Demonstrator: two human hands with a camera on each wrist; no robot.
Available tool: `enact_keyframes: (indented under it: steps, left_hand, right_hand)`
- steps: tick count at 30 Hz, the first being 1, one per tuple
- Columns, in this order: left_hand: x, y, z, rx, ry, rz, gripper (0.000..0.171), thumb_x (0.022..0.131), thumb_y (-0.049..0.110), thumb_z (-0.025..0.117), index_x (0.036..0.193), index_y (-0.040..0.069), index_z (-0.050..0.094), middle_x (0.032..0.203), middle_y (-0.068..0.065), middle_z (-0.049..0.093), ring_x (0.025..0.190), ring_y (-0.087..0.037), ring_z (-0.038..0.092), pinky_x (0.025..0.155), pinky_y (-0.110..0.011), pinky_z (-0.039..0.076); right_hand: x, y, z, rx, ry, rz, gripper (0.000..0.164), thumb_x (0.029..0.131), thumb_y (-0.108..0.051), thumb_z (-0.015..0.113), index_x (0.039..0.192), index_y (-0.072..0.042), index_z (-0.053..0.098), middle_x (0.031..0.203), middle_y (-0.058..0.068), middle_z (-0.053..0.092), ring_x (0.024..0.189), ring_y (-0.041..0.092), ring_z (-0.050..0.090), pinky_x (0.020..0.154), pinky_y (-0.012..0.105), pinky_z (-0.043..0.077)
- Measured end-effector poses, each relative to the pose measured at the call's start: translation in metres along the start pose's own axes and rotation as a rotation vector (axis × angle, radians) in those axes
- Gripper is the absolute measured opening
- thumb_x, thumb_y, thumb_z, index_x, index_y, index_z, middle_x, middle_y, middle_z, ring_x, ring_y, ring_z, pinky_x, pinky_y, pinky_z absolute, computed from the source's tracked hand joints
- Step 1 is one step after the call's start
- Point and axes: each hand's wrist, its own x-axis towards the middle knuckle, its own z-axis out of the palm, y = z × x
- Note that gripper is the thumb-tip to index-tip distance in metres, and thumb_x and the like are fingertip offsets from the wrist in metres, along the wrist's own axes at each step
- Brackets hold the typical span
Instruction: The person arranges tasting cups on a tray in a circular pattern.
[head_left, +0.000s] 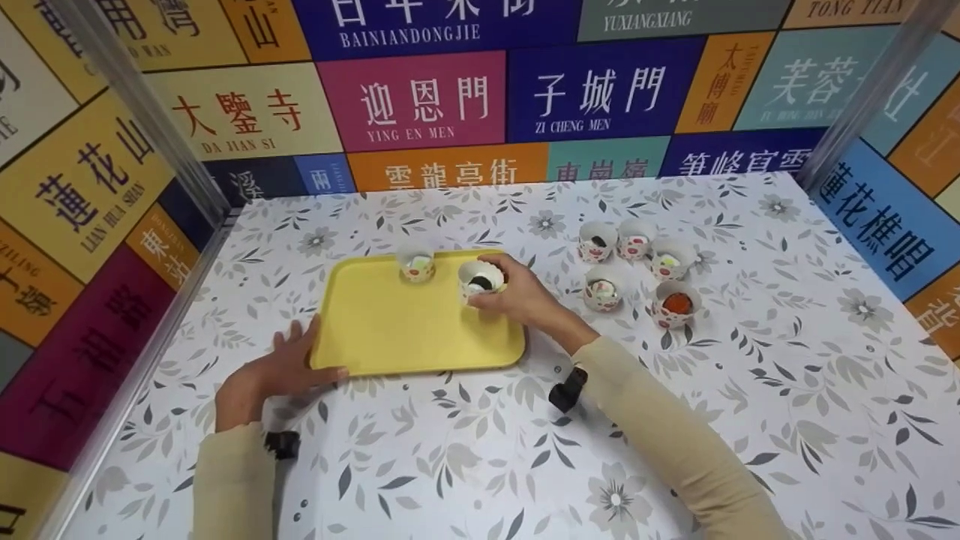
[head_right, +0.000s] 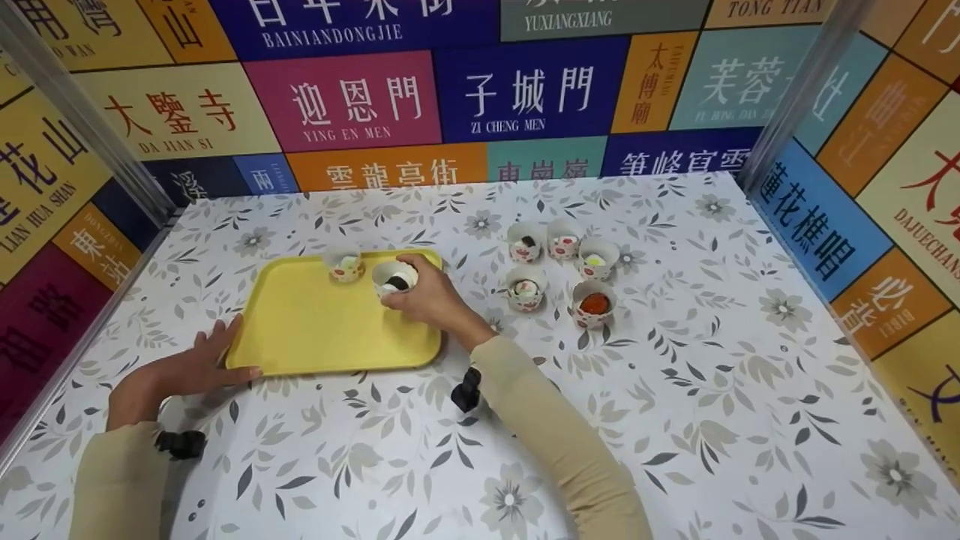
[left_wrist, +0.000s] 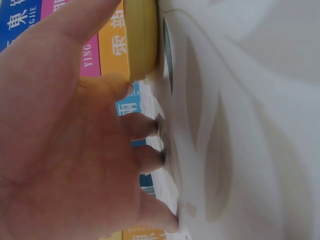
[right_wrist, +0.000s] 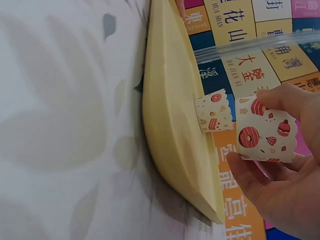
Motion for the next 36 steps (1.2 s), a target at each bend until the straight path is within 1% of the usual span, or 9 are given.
enact_keyframes:
  steps: [5, 12, 18, 21, 24, 26, 29, 33, 36]
  left_hand:
    - [0.001, 0.002, 0.0, -0.003, -0.002, -0.004, 0.122, 0.086, 0.063, 0.067, 0.159, 0.01, -0.016, 0.162, -0.028, -0.026, 0.146, -0.054, -0.025, 0.115, -0.076, -0.005]
    - [0.001, 0.004, -0.001, -0.004, 0.0, -0.018, 0.123, 0.084, 0.066, 0.067, 0.159, 0.014, -0.015, 0.162, -0.025, -0.025, 0.147, -0.052, -0.025, 0.116, -0.074, -0.006]
    - [-0.001, 0.003, -0.002, 0.001, 0.009, -0.028, 0.123, 0.084, 0.066, 0.067, 0.159, 0.014, -0.015, 0.162, -0.025, -0.025, 0.147, -0.052, -0.025, 0.115, -0.074, -0.006]
    - [-0.001, 0.002, -0.001, -0.001, 0.0, -0.031, 0.123, 0.084, 0.067, 0.067, 0.159, 0.014, -0.015, 0.162, -0.025, -0.026, 0.147, -0.052, -0.026, 0.115, -0.075, -0.006]
    - [-0.001, 0.001, -0.001, 0.0, -0.006, -0.031, 0.124, 0.084, 0.066, 0.067, 0.159, 0.013, -0.016, 0.162, -0.025, -0.026, 0.147, -0.052, -0.025, 0.116, -0.074, -0.006]
    - [-0.001, 0.002, -0.001, -0.003, -0.007, -0.024, 0.123, 0.085, 0.065, 0.067, 0.159, 0.011, -0.015, 0.162, -0.026, -0.025, 0.147, -0.053, -0.025, 0.116, -0.074, -0.005]
    - [-0.001, 0.004, -0.001, -0.006, -0.007, -0.017, 0.124, 0.085, 0.064, 0.067, 0.159, 0.009, -0.015, 0.162, -0.027, -0.024, 0.147, -0.053, -0.024, 0.116, -0.074, -0.004]
    - [-0.001, 0.005, -0.001, -0.009, -0.009, -0.037, 0.124, 0.084, 0.066, 0.068, 0.159, 0.013, -0.015, 0.163, -0.025, -0.024, 0.148, -0.051, -0.024, 0.116, -0.074, -0.005]
    - [0.0, 0.005, -0.001, -0.008, -0.005, -0.033, 0.124, 0.084, 0.066, 0.068, 0.159, 0.013, -0.015, 0.163, -0.025, -0.024, 0.148, -0.051, -0.024, 0.116, -0.074, -0.005]
  right_hand:
    - [0.013, 0.0, 0.005, -0.004, 0.016, 0.019, 0.072, 0.081, -0.015, 0.082, 0.144, -0.013, 0.049, 0.136, 0.012, 0.059, 0.118, 0.024, 0.059, 0.105, 0.036, 0.048]
    - [0.024, -0.002, 0.011, -0.047, 0.019, 0.04, 0.07, 0.082, -0.017, 0.082, 0.144, -0.014, 0.05, 0.14, 0.008, 0.057, 0.122, 0.022, 0.056, 0.109, 0.037, 0.045]
    - [0.034, -0.009, 0.018, -0.066, 0.007, 0.055, 0.068, 0.082, -0.019, 0.081, 0.143, -0.015, 0.051, 0.134, 0.008, 0.061, 0.116, 0.023, 0.059, 0.104, 0.037, 0.048]
    - [0.039, -0.01, 0.022, -0.077, -0.006, 0.084, 0.069, 0.084, -0.02, 0.08, 0.145, -0.017, 0.048, 0.136, 0.007, 0.06, 0.118, 0.022, 0.058, 0.106, 0.038, 0.047]
    - [0.044, -0.01, 0.026, -0.104, -0.02, 0.099, 0.071, 0.085, -0.021, 0.079, 0.147, -0.018, 0.045, 0.142, 0.007, 0.057, 0.123, 0.022, 0.055, 0.111, 0.039, 0.044]
    - [0.047, -0.009, 0.028, -0.123, -0.021, 0.099, 0.071, 0.084, -0.02, 0.079, 0.147, -0.018, 0.045, 0.143, 0.008, 0.057, 0.124, 0.022, 0.054, 0.112, 0.039, 0.042]
    - [0.051, -0.009, 0.03, -0.142, -0.017, 0.089, 0.07, 0.084, -0.017, 0.079, 0.146, -0.017, 0.046, 0.14, 0.009, 0.058, 0.121, 0.022, 0.055, 0.111, 0.039, 0.044]
    - [0.054, -0.009, 0.031, -0.131, -0.028, 0.087, 0.07, 0.084, -0.012, 0.076, 0.147, -0.015, 0.045, 0.137, 0.009, 0.059, 0.115, 0.021, 0.056, 0.107, 0.037, 0.046]
    - [0.054, -0.008, 0.031, -0.133, -0.033, 0.086, 0.07, 0.085, -0.011, 0.075, 0.148, -0.014, 0.044, 0.137, 0.009, 0.059, 0.115, 0.021, 0.056, 0.107, 0.036, 0.046]
